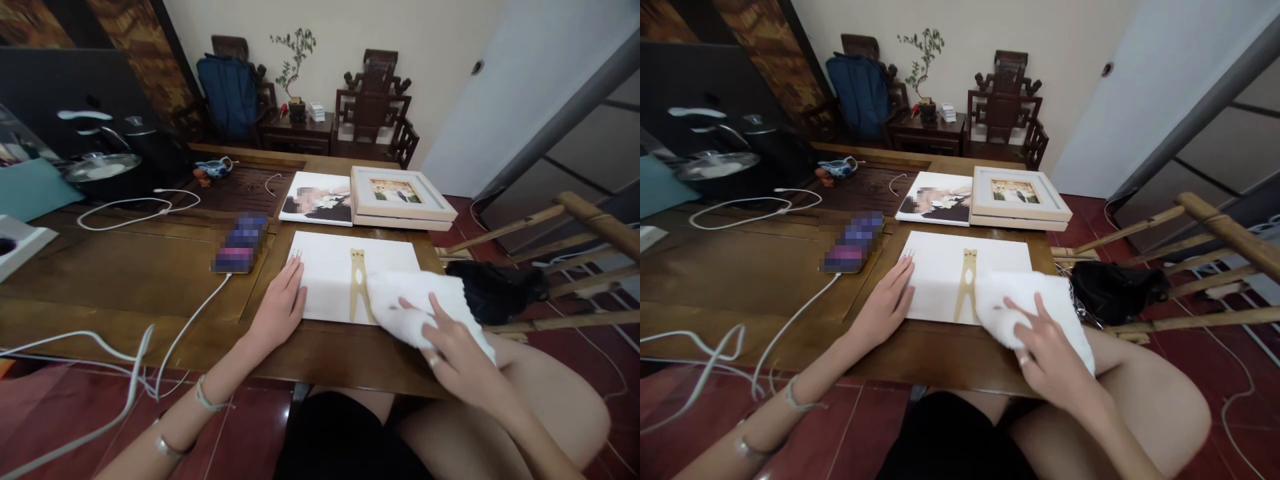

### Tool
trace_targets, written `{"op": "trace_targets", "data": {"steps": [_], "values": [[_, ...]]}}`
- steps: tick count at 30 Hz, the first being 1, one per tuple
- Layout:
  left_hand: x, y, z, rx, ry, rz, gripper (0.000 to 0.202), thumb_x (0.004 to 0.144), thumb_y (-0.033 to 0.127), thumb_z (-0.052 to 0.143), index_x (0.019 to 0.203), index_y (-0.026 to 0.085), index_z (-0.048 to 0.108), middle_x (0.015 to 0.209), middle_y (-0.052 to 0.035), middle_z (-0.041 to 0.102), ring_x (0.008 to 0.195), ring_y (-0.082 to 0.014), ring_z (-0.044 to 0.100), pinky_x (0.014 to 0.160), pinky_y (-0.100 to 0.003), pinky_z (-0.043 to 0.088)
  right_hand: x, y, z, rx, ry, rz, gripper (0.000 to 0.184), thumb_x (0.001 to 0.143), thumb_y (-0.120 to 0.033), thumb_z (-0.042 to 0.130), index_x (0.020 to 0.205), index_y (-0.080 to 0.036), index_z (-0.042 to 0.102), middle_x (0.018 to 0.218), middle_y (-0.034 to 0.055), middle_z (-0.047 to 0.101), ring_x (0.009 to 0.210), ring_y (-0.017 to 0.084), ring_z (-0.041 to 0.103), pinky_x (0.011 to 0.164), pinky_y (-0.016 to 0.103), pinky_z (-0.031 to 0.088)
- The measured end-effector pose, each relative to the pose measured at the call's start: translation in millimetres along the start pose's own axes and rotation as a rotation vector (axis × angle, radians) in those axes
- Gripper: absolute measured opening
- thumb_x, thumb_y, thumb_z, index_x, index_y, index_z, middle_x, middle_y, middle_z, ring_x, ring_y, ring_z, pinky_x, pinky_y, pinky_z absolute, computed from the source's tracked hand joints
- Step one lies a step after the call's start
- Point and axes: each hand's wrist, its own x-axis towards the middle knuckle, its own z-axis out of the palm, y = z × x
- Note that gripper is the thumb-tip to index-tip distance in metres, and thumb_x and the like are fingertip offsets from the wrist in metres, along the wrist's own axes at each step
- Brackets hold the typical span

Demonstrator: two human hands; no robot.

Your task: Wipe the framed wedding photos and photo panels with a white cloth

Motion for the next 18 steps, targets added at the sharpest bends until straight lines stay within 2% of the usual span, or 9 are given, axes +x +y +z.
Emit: {"op": "trace_targets", "data": {"steps": [3, 6, 9, 12, 13, 16, 18], "values": [[0, 0, 0.8, 0.008, 0.006, 0.007, 0.046, 0.094, 0.023, 0.036, 0.138, 0.009, 0.037, 0.147, -0.0196, 0.036, 0.138, -0.0284, 0.031, 0.11, -0.05, 0.031, -25, -5, -5, 0.065, -0.051, -0.056, 0.021, 0.075, -0.01, 0.039, 0.076, -0.022, 0.056, 0.121, 0.0088, 0.063, 0.122, 0.032, 0.049, 0.098, 0.052, 0.039], [0, -1, 1.6, 0.021, 0.006, 0.003, 0.046, 0.094, 0.023, 0.036, 0.137, 0.008, 0.038, 0.146, -0.0205, 0.037, 0.138, -0.0285, 0.031, 0.111, -0.05, 0.032, -19, 13, -6, 0.122, -0.044, 0.041, 0.02, 0.079, -0.017, 0.041, 0.08, -0.023, 0.061, 0.106, 0.0102, 0.068, 0.12, 0.033, 0.05, 0.088, 0.047, 0.048], [0, -2, 1.9, 0.031, -0.001, 0.003, 0.046, 0.094, 0.023, 0.036, 0.137, 0.007, 0.038, 0.146, -0.0205, 0.036, 0.138, -0.0286, 0.031, 0.11, -0.05, 0.032, 18, 38, -3, 0.167, -0.001, 0.147, 0.018, 0.076, -0.02, 0.042, 0.077, -0.021, 0.06, 0.097, 0.0104, 0.068, 0.109, 0.033, 0.057, 0.083, 0.047, 0.05], [-1, -2, 1.5, 0.041, -0.005, 0.008, 0.046, 0.094, 0.023, 0.036, 0.137, 0.006, 0.038, 0.146, -0.0209, 0.036, 0.138, -0.0287, 0.031, 0.11, -0.05, 0.032, 71, 50, 3, 0.234, 0.056, 0.12, 0.016, 0.076, -0.018, 0.04, 0.066, -0.022, 0.051, 0.063, 0.0016, 0.06, 0.073, 0.024, 0.062, 0.097, 0.052, 0.038], [0, -2, 1.2, 0.043, -0.006, 0.01, 0.046, 0.094, 0.023, 0.037, 0.137, 0.006, 0.038, 0.146, -0.0208, 0.036, 0.138, -0.0285, 0.031, 0.11, -0.05, 0.032, 88, 50, 7, 0.254, 0.104, 0.142, 0.015, 0.076, -0.017, 0.039, 0.067, -0.021, 0.05, 0.062, 0.0008, 0.059, 0.069, 0.023, 0.06, 0.1, 0.054, 0.034], [0, -1, 0.4, 0.044, -0.012, 0.009, 0.046, 0.094, 0.023, 0.036, 0.138, 0.008, 0.037, 0.147, -0.0197, 0.035, 0.138, -0.0277, 0.03, 0.11, -0.05, 0.032, 125, 38, 20, 0.261, 0.2, 0.204, 0.018, 0.076, -0.012, 0.034, 0.075, -0.02, 0.051, 0.07, 0.0031, 0.062, 0.076, 0.024, 0.06, 0.103, 0.061, 0.024], [0, -1, 0.1, 0.041, -0.013, 0.007, 0.046, 0.094, 0.023, 0.036, 0.138, 0.009, 0.037, 0.147, -0.0191, 0.035, 0.138, -0.0274, 0.03, 0.11, -0.05, 0.032, 132, 23, 28, 0.263, 0.214, 0.208, 0.022, 0.076, -0.01, 0.033, 0.081, -0.02, 0.052, 0.079, 0.0053, 0.066, 0.086, 0.026, 0.061, 0.104, 0.062, 0.02]]}}
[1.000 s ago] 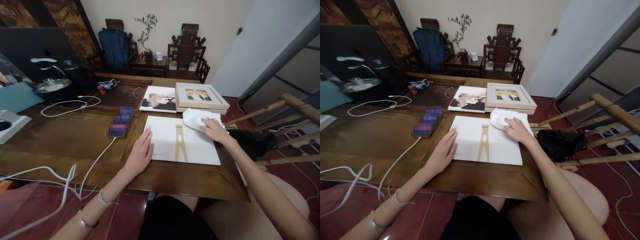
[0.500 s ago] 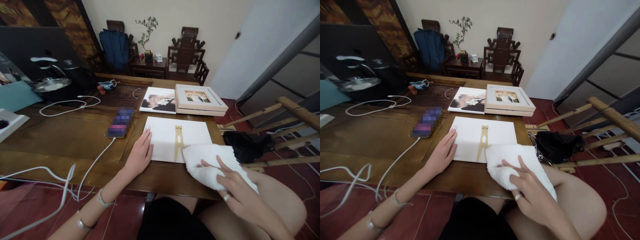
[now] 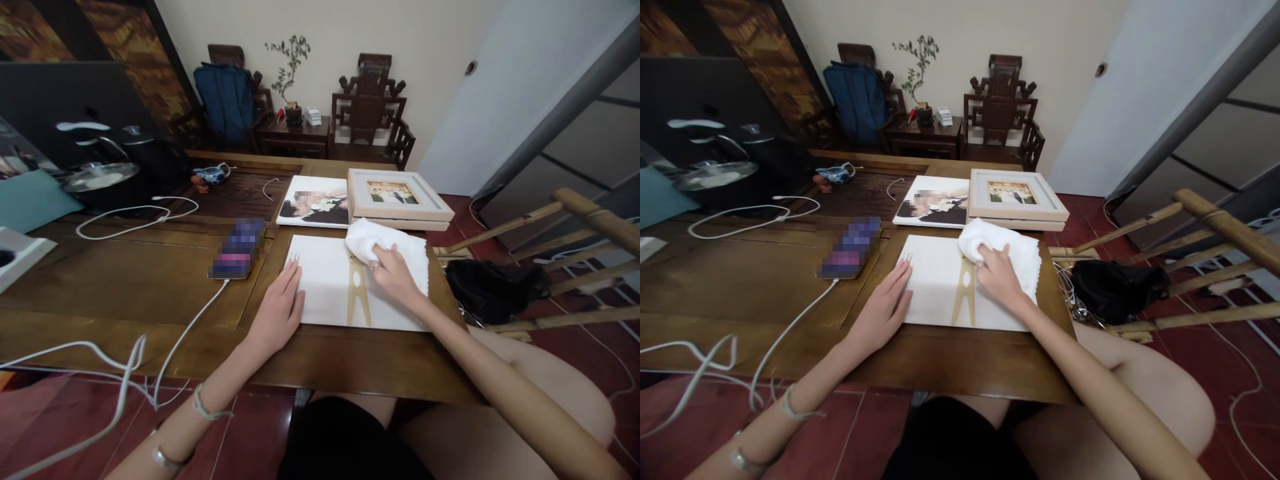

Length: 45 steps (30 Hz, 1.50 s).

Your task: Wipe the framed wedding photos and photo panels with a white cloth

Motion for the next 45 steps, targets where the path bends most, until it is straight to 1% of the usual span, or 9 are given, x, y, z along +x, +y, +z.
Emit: {"op": "trace_targets", "data": {"steps": [2, 6, 12, 20, 24, 28, 36, 39, 45], "values": [[0, 0, 0.1, -0.005, 0.002, 0.0, 0.046, 0.094, 0.023, 0.036, 0.138, 0.01, 0.037, 0.147, -0.019, 0.035, 0.138, -0.0274, 0.03, 0.11, -0.05, 0.032, -11, -15, 8, -0.015, -0.033, -0.062, 0.024, 0.075, -0.008, 0.035, 0.085, -0.018, 0.054, 0.099, 0.0101, 0.067, 0.105, 0.028, 0.057, 0.107, 0.061, 0.017], [0, -1, 0.9, -0.015, 0.002, 0.001, 0.047, 0.094, 0.023, 0.036, 0.138, 0.009, 0.037, 0.147, -0.0195, 0.035, 0.138, -0.0281, 0.029, 0.11, -0.051, 0.031, -58, -48, 7, -0.074, -0.194, -0.253, 0.027, 0.071, -0.004, 0.039, 0.086, -0.015, 0.059, 0.137, 0.0182, 0.048, 0.137, 0.032, 0.025, 0.108, 0.065, 0.011], [1, 0, 0.4, -0.023, -0.004, -0.003, 0.047, 0.094, 0.023, 0.035, 0.138, 0.005, 0.037, 0.147, -0.0214, 0.034, 0.139, -0.0283, 0.029, 0.112, -0.049, 0.029, -106, -76, -12, -0.022, -0.378, -0.348, 0.029, 0.066, -0.004, 0.044, 0.085, -0.018, 0.06, 0.138, 0.0127, 0.048, 0.138, 0.029, 0.024, 0.11, 0.065, 0.012], [0, 1, -0.9, -0.015, -0.005, -0.013, 0.047, 0.094, 0.025, 0.035, 0.138, 0.007, 0.037, 0.147, -0.0197, 0.036, 0.139, -0.0272, 0.029, 0.112, -0.048, 0.03, -8, -51, -2, -0.19, -0.361, -0.297, 0.026, 0.079, -0.008, 0.041, 0.096, -0.012, 0.06, 0.116, 0.0219, 0.061, 0.133, 0.031, 0.035, 0.106, 0.064, 0.021], [0, 0, -0.9, -0.021, -0.009, -0.017, 0.046, 0.095, 0.024, 0.034, 0.139, 0.01, 0.037, 0.147, -0.0177, 0.036, 0.139, -0.0259, 0.029, 0.112, -0.049, 0.029, 31, -49, 16, -0.302, -0.29, -0.272, 0.034, 0.08, -0.008, 0.041, 0.11, -0.01, 0.058, 0.134, 0.0237, 0.048, 0.132, 0.039, 0.032, 0.101, 0.07, 0.021], [0, -1, -0.1, -0.04, 0.002, -0.015, 0.046, 0.096, 0.023, 0.032, 0.14, 0.013, 0.034, 0.148, -0.017, 0.035, 0.139, -0.0258, 0.029, 0.112, -0.05, 0.029, 11, -66, 27, -0.345, -0.274, -0.341, 0.039, 0.08, -0.01, 0.046, 0.117, -0.011, 0.058, 0.146, 0.0218, 0.034, 0.135, 0.043, 0.021, 0.103, 0.072, 0.011], [-2, -4, 0.6, -0.084, -0.026, 0.0, 0.05, 0.094, 0.018, 0.031, 0.144, 0.015, 0.027, 0.151, -0.0153, 0.029, 0.141, -0.0254, 0.024, 0.113, -0.051, 0.028, -84, -104, 12, -0.246, -0.396, -0.534, 0.029, 0.077, -0.026, 0.053, 0.101, -0.02, 0.069, 0.143, 0.0156, 0.042, 0.131, 0.044, 0.031, 0.105, 0.068, 0.018], [-1, -4, 0.5, -0.082, -0.026, -0.012, 0.049, 0.093, 0.018, 0.032, 0.142, 0.012, 0.031, 0.15, -0.0175, 0.031, 0.14, -0.0262, 0.026, 0.112, -0.05, 0.029, -71, -99, 5, -0.213, -0.401, -0.527, 0.027, 0.077, -0.023, 0.05, 0.098, -0.019, 0.068, 0.134, 0.0157, 0.051, 0.127, 0.039, 0.039, 0.104, 0.063, 0.026], [0, -1, -0.4, -0.1, 0.009, -0.021, 0.046, 0.095, 0.021, 0.033, 0.14, 0.013, 0.036, 0.148, -0.0168, 0.036, 0.139, -0.0264, 0.03, 0.112, -0.05, 0.029, 15, -69, 18, -0.281, -0.285, -0.368, 0.032, 0.082, -0.011, 0.045, 0.109, -0.01, 0.06, 0.136, 0.0208, 0.048, 0.129, 0.034, 0.038, 0.105, 0.061, 0.023]]}}
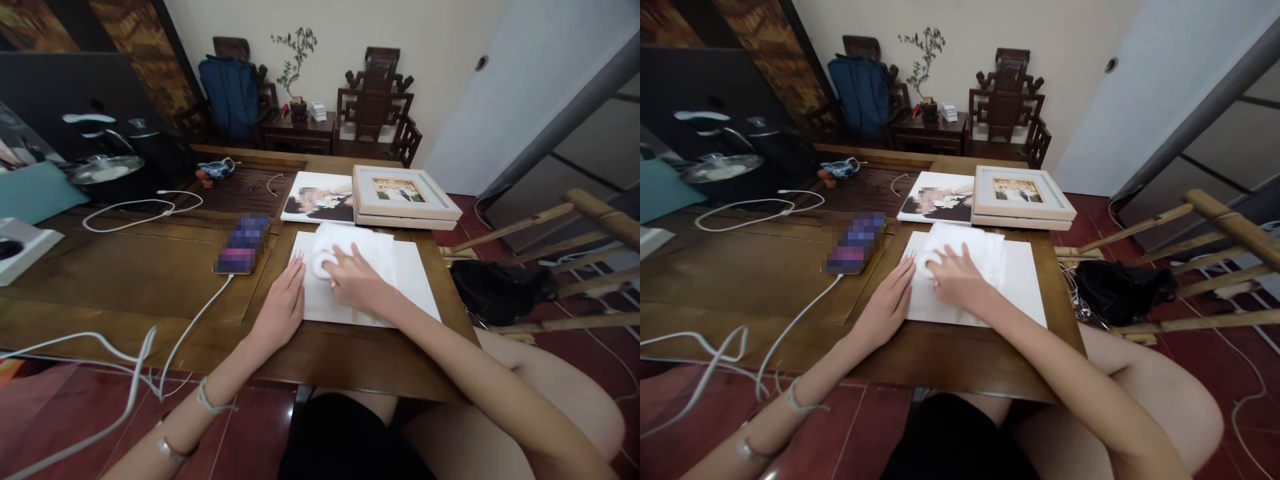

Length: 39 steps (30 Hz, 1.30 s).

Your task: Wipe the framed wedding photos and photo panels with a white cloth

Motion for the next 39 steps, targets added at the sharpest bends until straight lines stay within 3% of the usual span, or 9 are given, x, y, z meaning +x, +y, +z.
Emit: {"op": "trace_targets", "data": {"steps": [3, 6, 10, 14, 18, 22, 30, 35, 39], "values": [[0, 2, -3.3, -0.087, 0.006, -0.05, 0.046, 0.096, 0.025, 0.033, 0.141, 0.016, 0.036, 0.149, -0.0137, 0.035, 0.139, -0.0243, 0.03, 0.113, -0.049, 0.027, 25, 7, 10, -0.06, 0.017, 0.066, 0.037, 0.082, -0.01, 0.045, 0.117, -0.008, 0.057, 0.14, 0.024, 0.041, 0.132, 0.041, 0.029, 0.102, 0.068, 0.019], [0, 5, -8.3, -0.185, 0.065, -0.112, 0.046, 0.098, 0.029, 0.03, 0.143, 0.02, 0.033, 0.151, -0.0093, 0.033, 0.139, -0.0213, 0.028, 0.115, -0.046, 0.025, 25, -8, 19, -0.083, 0.043, 0.019, 0.04, 0.083, -0.009, 0.042, 0.119, -0.008, 0.057, 0.145, 0.0224, 0.035, 0.135, 0.042, 0.023, 0.104, 0.069, 0.013], [-1, 7, -13.0, -0.244, 0.169, -0.104, 0.049, 0.099, 0.036, 0.023, 0.145, 0.02, 0.029, 0.152, -0.0082, 0.029, 0.14, -0.0203, 0.026, 0.116, -0.043, 0.022, -9, -36, 15, -0.035, 0.014, -0.204, 0.03, 0.082, -0.017, 0.047, 0.106, -0.017, 0.066, 0.146, 0.0134, 0.038, 0.137, 0.036, 0.023, 0.109, 0.06, 0.012], [-3, 6, -12.1, -0.239, 0.149, -0.039, 0.053, 0.099, 0.041, 0.013, 0.145, 0.02, 0.027, 0.152, -0.008, 0.03, 0.141, -0.0203, 0.025, 0.116, -0.043, 0.022, -50, -43, -5, 0.112, -0.079, -0.387, 0.021, 0.076, -0.017, 0.053, 0.09, -0.019, 0.068, 0.134, 0.0102, 0.053, 0.131, 0.03, 0.037, 0.11, 0.054, 0.019], [-4, 5, -7.5, -0.181, 0.043, -0.022, 0.051, 0.099, 0.038, 0.02, 0.145, 0.018, 0.028, 0.152, -0.0098, 0.03, 0.141, -0.0213, 0.025, 0.115, -0.044, 0.024, -66, -22, -25, 0.17, -0.132, -0.241, 0.02, 0.074, -0.012, 0.048, 0.08, -0.02, 0.065, 0.106, 0.0077, 0.068, 0.102, 0.025, 0.059, 0.1, 0.045, 0.036], [-3, 5, -3.0, -0.014, -0.027, -0.004, 0.045, 0.097, 0.032, 0.032, 0.138, 0.016, 0.039, 0.145, -0.0139, 0.041, 0.137, -0.0249, 0.034, 0.111, -0.05, 0.03, -39, 9, -26, 0.07, -0.111, -0.012, 0.022, 0.078, -0.014, 0.043, 0.082, -0.019, 0.063, 0.075, 0.0079, 0.066, 0.084, 0.028, 0.062, 0.077, 0.04, 0.045], [-1, 6, -2.8, 0.119, -0.04, 0.043, 0.044, 0.094, 0.025, 0.039, 0.136, 0.014, 0.042, 0.143, -0.0164, 0.043, 0.135, -0.0279, 0.037, 0.108, -0.052, 0.034, 47, 14, -9, 0.049, 0.032, 0.033, 0.025, 0.081, -0.013, 0.041, 0.098, -0.017, 0.06, 0.104, 0.0104, 0.064, 0.092, 0.024, 0.058, 0.092, 0.04, 0.034], [-2, 5, -2.6, 0.117, -0.044, 0.046, 0.044, 0.094, 0.026, 0.038, 0.137, 0.015, 0.041, 0.143, -0.016, 0.043, 0.135, -0.0275, 0.037, 0.107, -0.051, 0.035, 26, 19, -20, 0.099, 0.05, 0.115, 0.023, 0.08, -0.01, 0.037, 0.085, -0.015, 0.059, 0.08, 0.0078, 0.064, 0.079, 0.022, 0.059, 0.072, 0.03, 0.039], [-2, 5, -1.4, 0.114, -0.046, 0.046, 0.044, 0.094, 0.025, 0.037, 0.137, 0.014, 0.039, 0.143, -0.0162, 0.043, 0.135, -0.0271, 0.036, 0.107, -0.052, 0.034, -10, 55, -30, 0.131, 0.083, 0.195, 0.023, 0.081, -0.009, 0.031, 0.073, -0.017, 0.051, 0.076, 0.0053, 0.06, 0.077, 0.019, 0.057, 0.067, 0.027, 0.037]]}}
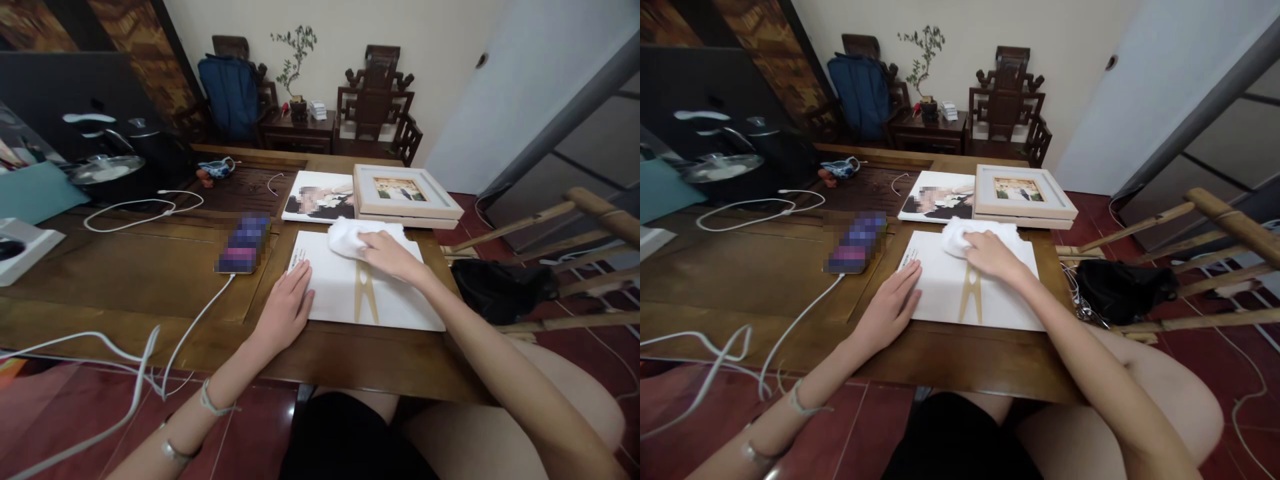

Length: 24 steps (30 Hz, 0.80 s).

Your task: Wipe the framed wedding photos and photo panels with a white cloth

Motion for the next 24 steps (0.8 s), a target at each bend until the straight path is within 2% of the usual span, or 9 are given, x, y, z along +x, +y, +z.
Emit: {"op": "trace_targets", "data": {"steps": [3, 6, 8, 10, 12, 14, 16, 19, 24], "values": [[0, 0, 0.1, 0.008, -0.001, -0.002, 0.044, 0.095, 0.024, 0.037, 0.137, 0.013, 0.039, 0.143, -0.0166, 0.043, 0.136, -0.0266, 0.035, 0.108, -0.051, 0.034, -22, 35, -10, 0.006, 0.03, 0.086, 0.02, 0.082, -0.012, 0.032, 0.067, -0.02, 0.043, 0.073, 0.0052, 0.058, 0.074, 0.019, 0.056, 0.066, 0.029, 0.038], [0, 1, -0.3, 0.006, -0.001, -0.007, 0.044, 0.094, 0.024, 0.037, 0.137, 0.013, 0.039, 0.143, -0.0166, 0.043, 0.136, -0.0269, 0.035, 0.108, -0.051, 0.034, -51, 53, -13, 0.003, 0.04, 0.156, 0.02, 0.08, -0.014, 0.037, 0.063, -0.023, 0.035, 0.063, 0.003, 0.053, 0.069, 0.021, 0.054, 0.069, 0.034, 0.041], [0, 1, -0.5, 0.004, 0.0, -0.009, 0.044, 0.094, 0.024, 0.038, 0.137, 0.014, 0.04, 0.143, -0.0161, 0.043, 0.135, -0.0269, 0.036, 0.108, -0.051, 0.034, -76, 50, -12, 0.002, 0.019, 0.154, 0.021, 0.08, -0.013, 0.038, 0.063, -0.024, 0.034, 0.057, 0.0008, 0.049, 0.065, 0.021, 0.053, 0.078, 0.038, 0.042], [0, 2, -0.6, 0.004, -0.003, -0.012, 0.044, 0.094, 0.024, 0.038, 0.137, 0.013, 0.04, 0.143, -0.0162, 0.043, 0.136, -0.0269, 0.035, 0.109, -0.05, 0.033, -105, 40, -10, -0.002, -0.051, 0.136, 0.02, 0.08, -0.013, 0.037, 0.064, -0.025, 0.039, 0.059, 0.0013, 0.052, 0.069, 0.023, 0.057, 0.084, 0.041, 0.042], [0, 2, -0.6, 0.008, -0.004, -0.013, 0.044, 0.094, 0.024, 0.038, 0.136, 0.011, 0.041, 0.143, -0.0171, 0.043, 0.136, -0.027, 0.035, 0.11, -0.05, 0.032, -134, 26, -11, -0.001, -0.139, 0.132, 0.018, 0.08, -0.014, 0.038, 0.069, -0.025, 0.048, 0.07, 0.0054, 0.06, 0.086, 0.028, 0.061, 0.084, 0.043, 0.044], [0, 2, -0.4, 0.019, -0.007, -0.011, 0.044, 0.094, 0.023, 0.038, 0.136, 0.008, 0.041, 0.143, -0.0182, 0.043, 0.136, -0.0273, 0.034, 0.11, -0.05, 0.031, -159, 14, -14, 0.019, -0.216, 0.136, 0.019, 0.081, -0.017, 0.04, 0.081, -0.024, 0.058, 0.09, 0.0094, 0.065, 0.112, 0.033, 0.054, 0.085, 0.044, 0.046], [0, 2, -0.1, 0.033, -0.008, -0.004, 0.044, 0.094, 0.023, 0.038, 0.135, 0.007, 0.041, 0.142, -0.019, 0.043, 0.136, -0.0275, 0.035, 0.11, -0.05, 0.032, -172, 5, -20, 0.043, -0.277, 0.11, 0.022, 0.082, -0.02, 0.042, 0.09, -0.025, 0.062, 0.102, 0.0091, 0.065, 0.123, 0.033, 0.046, 0.091, 0.044, 0.044], [0, 1, 0.2, 0.042, -0.002, 0.005, 0.044, 0.094, 0.023, 0.037, 0.135, 0.009, 0.041, 0.142, -0.0184, 0.043, 0.135, -0.0277, 0.035, 0.109, -0.05, 0.033, -163, 4, -26, 0.053, -0.317, 0.07, 0.022, 0.083, -0.021, 0.04, 0.086, -0.025, 0.062, 0.093, 0.0072, 0.065, 0.111, 0.03, 0.055, 0.097, 0.045, 0.04], [0, 1, 0.1, 0.039, 0.001, 0.002, 0.043, 0.094, 0.023, 0.037, 0.135, 0.012, 0.041, 0.143, -0.0168, 0.043, 0.135, -0.0275, 0.036, 0.109, -0.05, 0.033, -94, 42, -19, 0.055, -0.176, 0.078, 0.018, 0.08, -0.023, 0.04, 0.07, -0.022, 0.055, 0.071, 0.0031, 0.06, 0.087, 0.026, 0.06, 0.096, 0.048, 0.038]]}}
